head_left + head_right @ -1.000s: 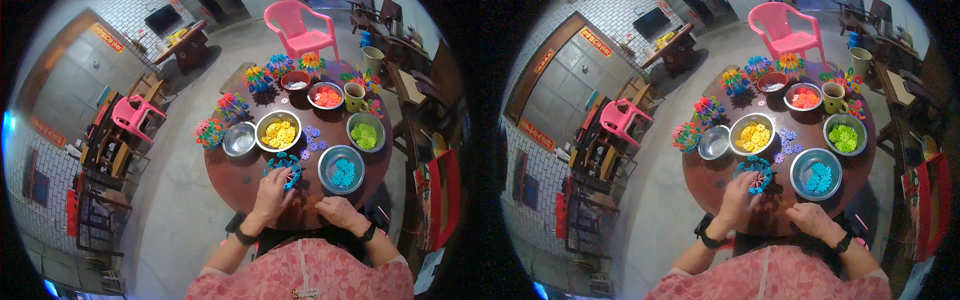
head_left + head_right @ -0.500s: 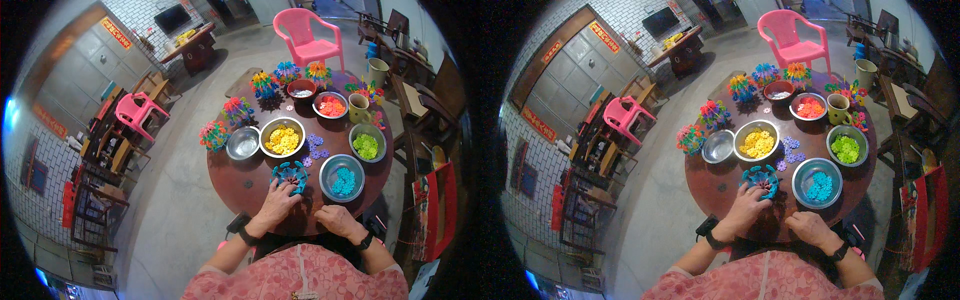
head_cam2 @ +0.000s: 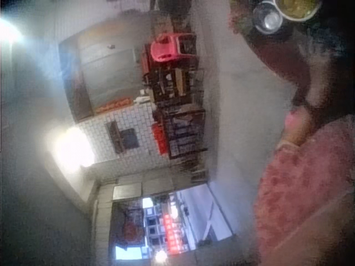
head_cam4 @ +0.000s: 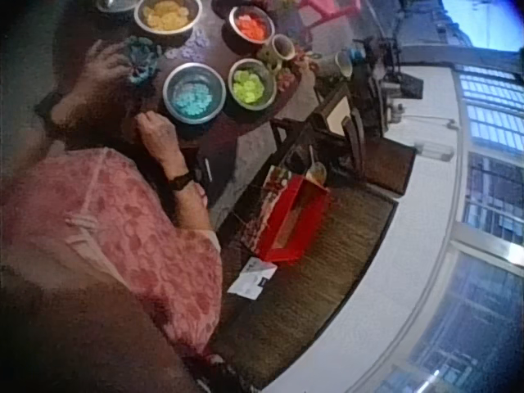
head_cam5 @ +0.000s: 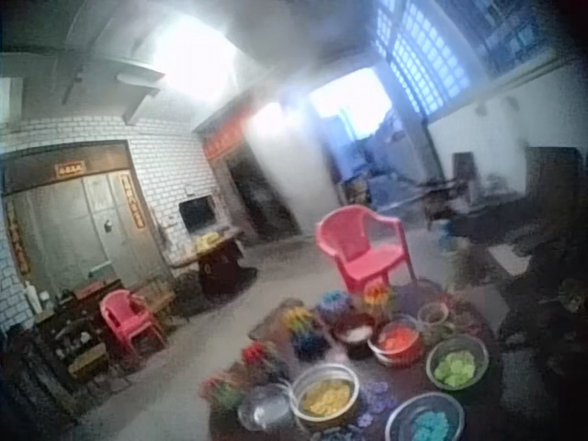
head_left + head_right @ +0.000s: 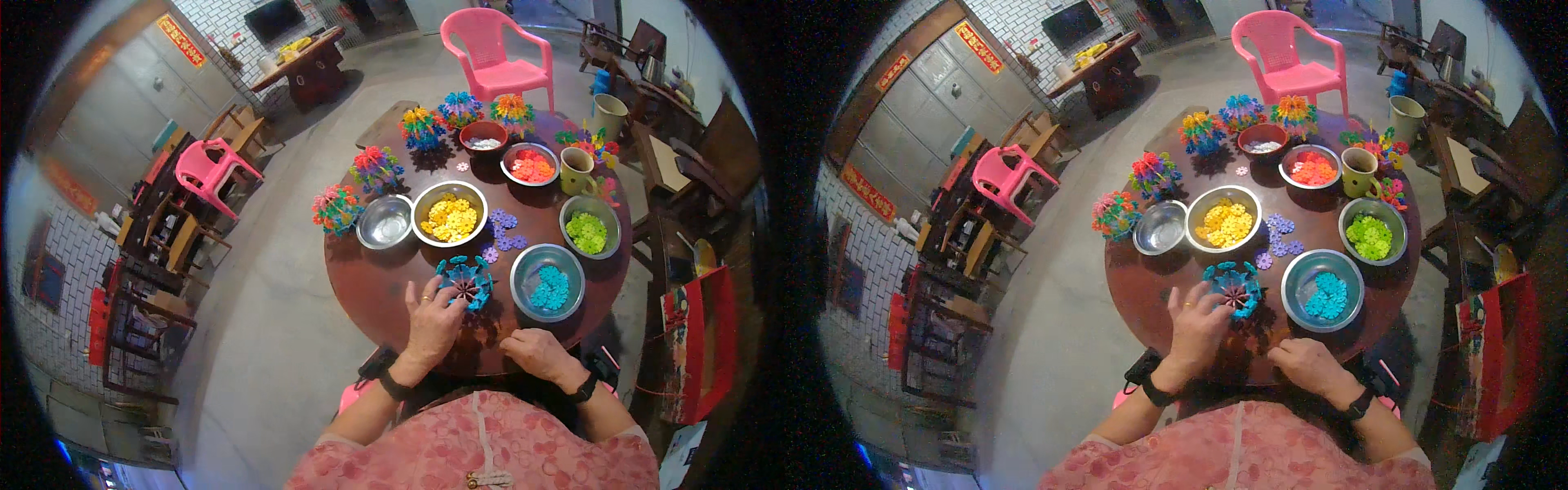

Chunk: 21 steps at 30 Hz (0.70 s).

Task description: Assemble a colorful toy using interlocking plastic snowflake-shaped pieces.

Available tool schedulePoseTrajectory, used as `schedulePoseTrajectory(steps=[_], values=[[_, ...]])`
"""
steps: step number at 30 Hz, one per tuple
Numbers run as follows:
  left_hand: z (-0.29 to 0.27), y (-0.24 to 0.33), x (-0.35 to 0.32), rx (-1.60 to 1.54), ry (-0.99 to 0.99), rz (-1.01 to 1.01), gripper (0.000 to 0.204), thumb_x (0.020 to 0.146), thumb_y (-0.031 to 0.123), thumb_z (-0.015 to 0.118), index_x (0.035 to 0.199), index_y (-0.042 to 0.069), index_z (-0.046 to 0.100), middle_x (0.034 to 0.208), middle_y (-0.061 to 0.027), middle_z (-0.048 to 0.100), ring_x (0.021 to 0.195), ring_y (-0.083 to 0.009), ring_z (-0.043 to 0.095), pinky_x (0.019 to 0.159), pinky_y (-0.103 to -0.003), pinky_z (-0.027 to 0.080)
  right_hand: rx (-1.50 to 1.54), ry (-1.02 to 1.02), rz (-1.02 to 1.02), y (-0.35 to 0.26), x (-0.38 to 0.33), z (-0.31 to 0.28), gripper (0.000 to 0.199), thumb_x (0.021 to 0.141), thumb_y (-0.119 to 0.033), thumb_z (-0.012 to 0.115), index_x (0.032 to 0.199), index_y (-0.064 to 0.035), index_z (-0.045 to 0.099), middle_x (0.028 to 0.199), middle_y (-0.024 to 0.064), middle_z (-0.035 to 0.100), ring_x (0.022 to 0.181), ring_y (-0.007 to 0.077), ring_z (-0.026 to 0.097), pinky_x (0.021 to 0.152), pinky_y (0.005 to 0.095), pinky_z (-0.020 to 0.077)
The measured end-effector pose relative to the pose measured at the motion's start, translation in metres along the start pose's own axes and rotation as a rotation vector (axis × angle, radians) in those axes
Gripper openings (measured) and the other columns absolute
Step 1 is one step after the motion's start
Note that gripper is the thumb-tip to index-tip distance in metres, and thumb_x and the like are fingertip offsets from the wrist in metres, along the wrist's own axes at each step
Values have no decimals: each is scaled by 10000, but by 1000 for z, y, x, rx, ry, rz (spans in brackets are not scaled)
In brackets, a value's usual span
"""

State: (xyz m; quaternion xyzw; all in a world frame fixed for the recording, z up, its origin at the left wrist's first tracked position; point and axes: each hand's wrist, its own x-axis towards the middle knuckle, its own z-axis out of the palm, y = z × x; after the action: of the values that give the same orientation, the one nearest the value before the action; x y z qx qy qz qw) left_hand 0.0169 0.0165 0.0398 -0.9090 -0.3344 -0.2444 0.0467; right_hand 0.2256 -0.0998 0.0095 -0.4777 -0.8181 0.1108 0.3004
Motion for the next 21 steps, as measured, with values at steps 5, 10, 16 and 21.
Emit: schedulePoseTrajectory(steps=[5,10,16,21], values=[[-4,-7,-2,33,48,-37,150,751,126,640,889,180,665,1094,-44,592,1182,-300,488,1016,-573,256,2,9,-2,-1,-2,2,38,779,-67,571,810,-85,561,712,76,546,688,271,599,586,379,486],[-13,-22,-10,16,8,-48,154,776,111,613,905,172,671,1189,-100,548,1198,-329,470,1023,-524,296,-5,27,6,-3,-6,1,30,782,-70,572,793,-86,549,694,77,533,678,270,595,590,377,484],[-19,-34,-13,-335,61,-190,371,752,44,651,1116,99,602,1183,-164,534,1147,-378,496,959,-444,407,-28,-7,-10,2,-6,5,47,780,-69,567,801,-81,527,723,85,535,688,271,598,601,370,486],[-13,-34,-19,-544,-19,-436,628,755,121,716,1299,5,426,1233,-186,494,1119,-347,524,950,-410,432,-22,-19,6,6,-4,7,52,775,-69,560,808,-81,523,740,85,545,699,274,604,620,365,491]])
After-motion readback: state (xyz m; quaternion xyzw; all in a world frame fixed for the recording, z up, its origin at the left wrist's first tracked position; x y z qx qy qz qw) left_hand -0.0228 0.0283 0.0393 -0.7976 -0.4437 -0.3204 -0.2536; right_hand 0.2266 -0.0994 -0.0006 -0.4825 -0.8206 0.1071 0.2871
